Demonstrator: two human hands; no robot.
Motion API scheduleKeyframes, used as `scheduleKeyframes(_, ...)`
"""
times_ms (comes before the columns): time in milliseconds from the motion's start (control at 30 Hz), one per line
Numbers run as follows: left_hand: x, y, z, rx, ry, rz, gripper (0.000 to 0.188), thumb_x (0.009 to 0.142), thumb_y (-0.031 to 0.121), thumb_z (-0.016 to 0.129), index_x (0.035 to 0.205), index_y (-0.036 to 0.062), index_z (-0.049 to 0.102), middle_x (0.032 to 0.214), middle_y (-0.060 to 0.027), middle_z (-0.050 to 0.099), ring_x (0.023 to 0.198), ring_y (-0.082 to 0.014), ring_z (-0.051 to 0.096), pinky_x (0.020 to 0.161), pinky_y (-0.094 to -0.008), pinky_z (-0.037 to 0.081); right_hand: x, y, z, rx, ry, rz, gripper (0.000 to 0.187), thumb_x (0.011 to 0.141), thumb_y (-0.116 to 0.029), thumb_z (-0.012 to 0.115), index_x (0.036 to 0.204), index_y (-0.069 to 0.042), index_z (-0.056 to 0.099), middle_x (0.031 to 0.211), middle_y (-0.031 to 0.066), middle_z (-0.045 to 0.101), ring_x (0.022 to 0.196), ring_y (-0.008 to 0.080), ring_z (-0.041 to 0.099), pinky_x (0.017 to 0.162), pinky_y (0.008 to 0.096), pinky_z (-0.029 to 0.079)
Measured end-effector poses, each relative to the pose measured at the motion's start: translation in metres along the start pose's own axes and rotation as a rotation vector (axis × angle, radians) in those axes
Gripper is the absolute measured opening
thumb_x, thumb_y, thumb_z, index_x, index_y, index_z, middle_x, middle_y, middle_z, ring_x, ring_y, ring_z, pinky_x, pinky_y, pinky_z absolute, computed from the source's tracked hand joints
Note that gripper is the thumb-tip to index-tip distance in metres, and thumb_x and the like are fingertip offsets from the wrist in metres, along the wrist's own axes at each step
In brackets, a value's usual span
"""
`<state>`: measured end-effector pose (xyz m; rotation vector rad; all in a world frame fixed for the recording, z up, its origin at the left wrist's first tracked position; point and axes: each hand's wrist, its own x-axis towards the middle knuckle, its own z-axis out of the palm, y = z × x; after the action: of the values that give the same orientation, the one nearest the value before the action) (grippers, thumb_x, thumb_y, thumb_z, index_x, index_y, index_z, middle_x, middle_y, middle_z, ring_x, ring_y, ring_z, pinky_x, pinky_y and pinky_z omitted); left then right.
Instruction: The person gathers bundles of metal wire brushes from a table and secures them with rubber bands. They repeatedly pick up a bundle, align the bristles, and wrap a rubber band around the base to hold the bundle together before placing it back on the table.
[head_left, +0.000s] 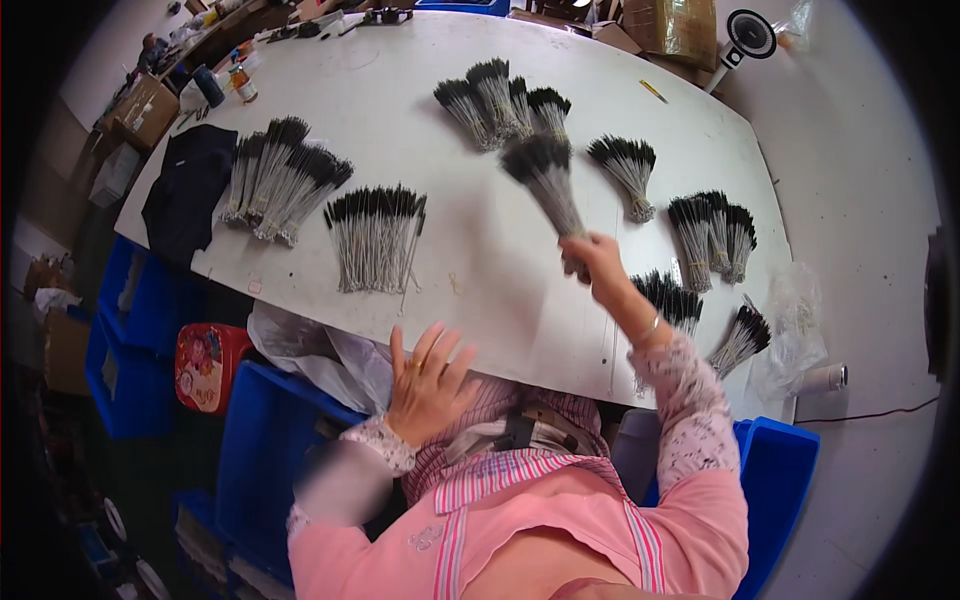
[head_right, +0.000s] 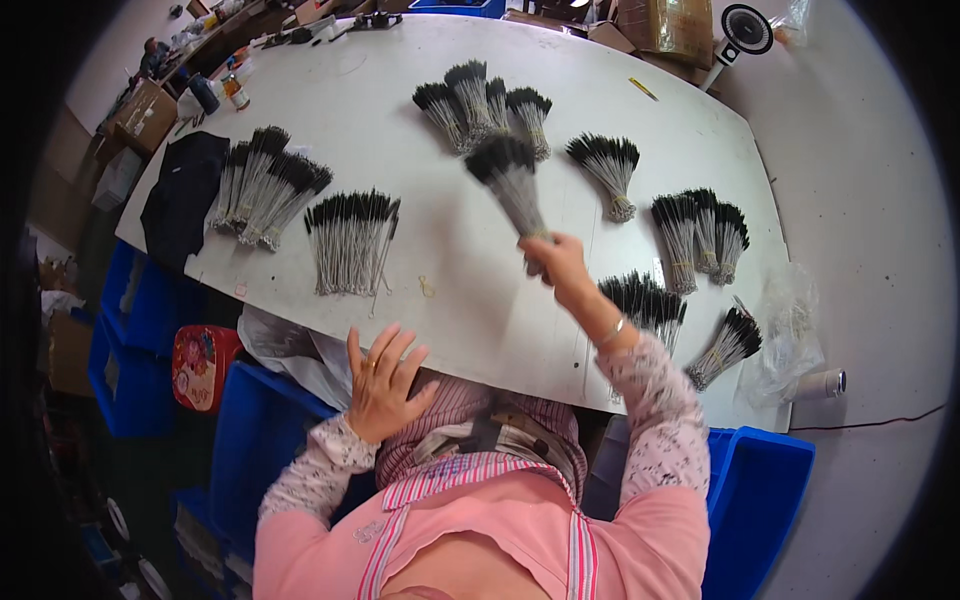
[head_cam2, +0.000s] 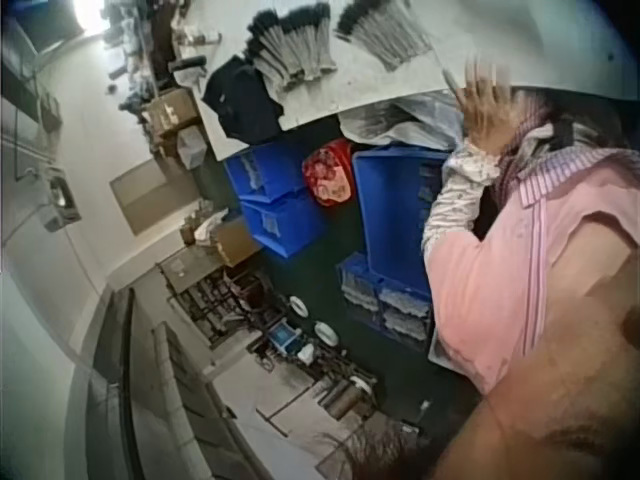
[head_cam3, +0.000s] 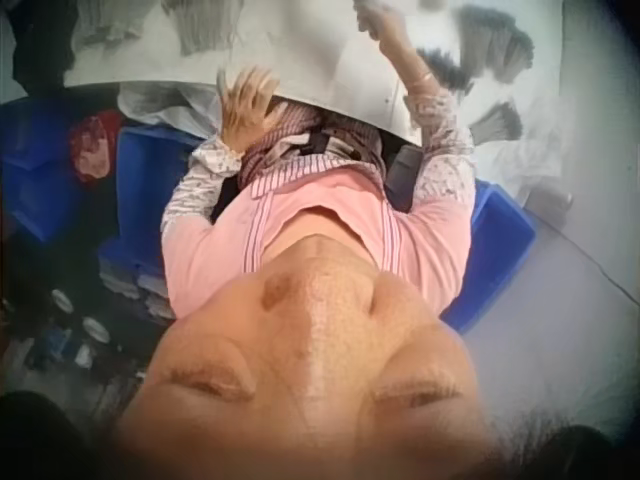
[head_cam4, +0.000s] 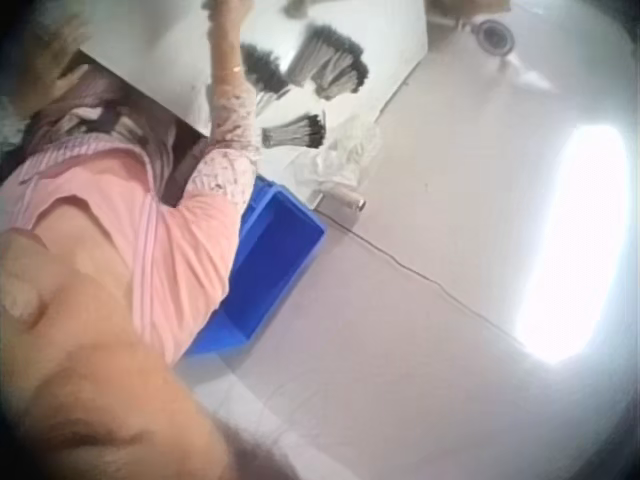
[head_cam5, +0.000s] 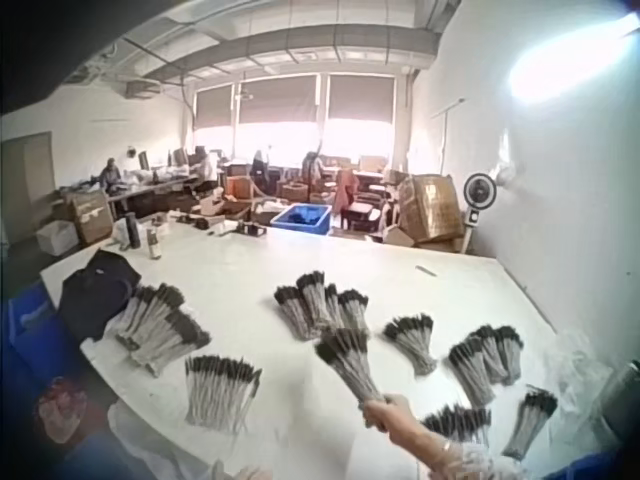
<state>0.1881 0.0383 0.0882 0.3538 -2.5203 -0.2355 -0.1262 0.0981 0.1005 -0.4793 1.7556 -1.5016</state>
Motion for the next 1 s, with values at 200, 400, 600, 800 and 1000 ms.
scheduleKeyframes(200, -0.068, 0.001, 0.010, -0.122, -0.006, -0.465, 0.053, 0.071, 0.021, 0.072, 0.118, 0.0062, 0.051, 0.112, -0.0102, 0.057, 0.112, -0.0287, 0.051, 0.108, -0.0586, 0.017, 0.159, -0.040, -0.028, -0.362, 0.368, -0.246, 0.032, 0.069, -0.028, 0.073, 0.069, 0.003, 0.062, 0.061, 0.0071, 0.058, 0.047, 0.0152, 0.055, 0.042, 0.0283, 0.040)
scheduleKeyframes(400, -0.128, 0.014, 0.020, -0.204, -0.118, -0.825, 0.051, 0.072, 0.019, 0.070, 0.118, 0.0063, 0.051, 0.106, -0.0116, 0.061, 0.104, -0.0283, 0.055, 0.107, -0.0563, 0.019, 0.240, -0.074, 0.005, -0.780, 0.433, -0.376, 0.064, 0.070, -0.047, 0.067, 0.107, 0.004, 0.057, 0.096, 0.0196, 0.064, 0.089, 0.0311, 0.063, 0.078, 0.0430, 0.047)
scheduleKeyframes(600, -0.132, 0.012, 0.024, -0.226, -0.147, -0.910, 0.047, 0.073, 0.017, 0.069, 0.116, 0.0073, 0.053, 0.098, -0.0103, 0.063, 0.099, -0.0278, 0.058, 0.106, -0.0554, 0.023, 0.252, -0.022, 0.030, -1.287, 0.327, -0.324, 0.074, 0.080, -0.043, 0.063, 0.139, -0.009, 0.036, 0.142, 0.0124, 0.040, 0.128, 0.0310, 0.040, 0.106, 0.0455, 0.030)
scheduleKeyframes(800, -0.152, -0.005, 0.037, -0.286, -0.108, -0.902, 0.042, 0.075, 0.019, 0.067, 0.115, 0.0102, 0.056, 0.096, -0.0085, 0.063, 0.095, -0.0268, 0.059, 0.103, -0.0529, 0.028, 0.265, -0.001, 0.013, -1.273, 0.333, -0.436, 0.041, 0.080, -0.035, 0.063, 0.111, -0.008, 0.063, 0.113, 0.0150, 0.062, 0.099, 0.0330, 0.061, 0.083, 0.0401, 0.049)
scheduleKeyframes(1000, -0.174, -0.001, 0.049, -0.321, -0.080, -0.969, 0.033, 0.078, 0.021, 0.066, 0.108, 0.0099, 0.058, 0.094, -0.0098, 0.064, 0.092, -0.0282, 0.061, 0.099, -0.0467, 0.036, 0.200, 0.018, 0.053, -1.085, 0.193, -1.057, 0.022, 0.090, -0.021, 0.058, 0.102, -0.006, 0.069, 0.105, 0.0086, 0.068, 0.097, 0.0220, 0.065, 0.086, 0.0312, 0.049)
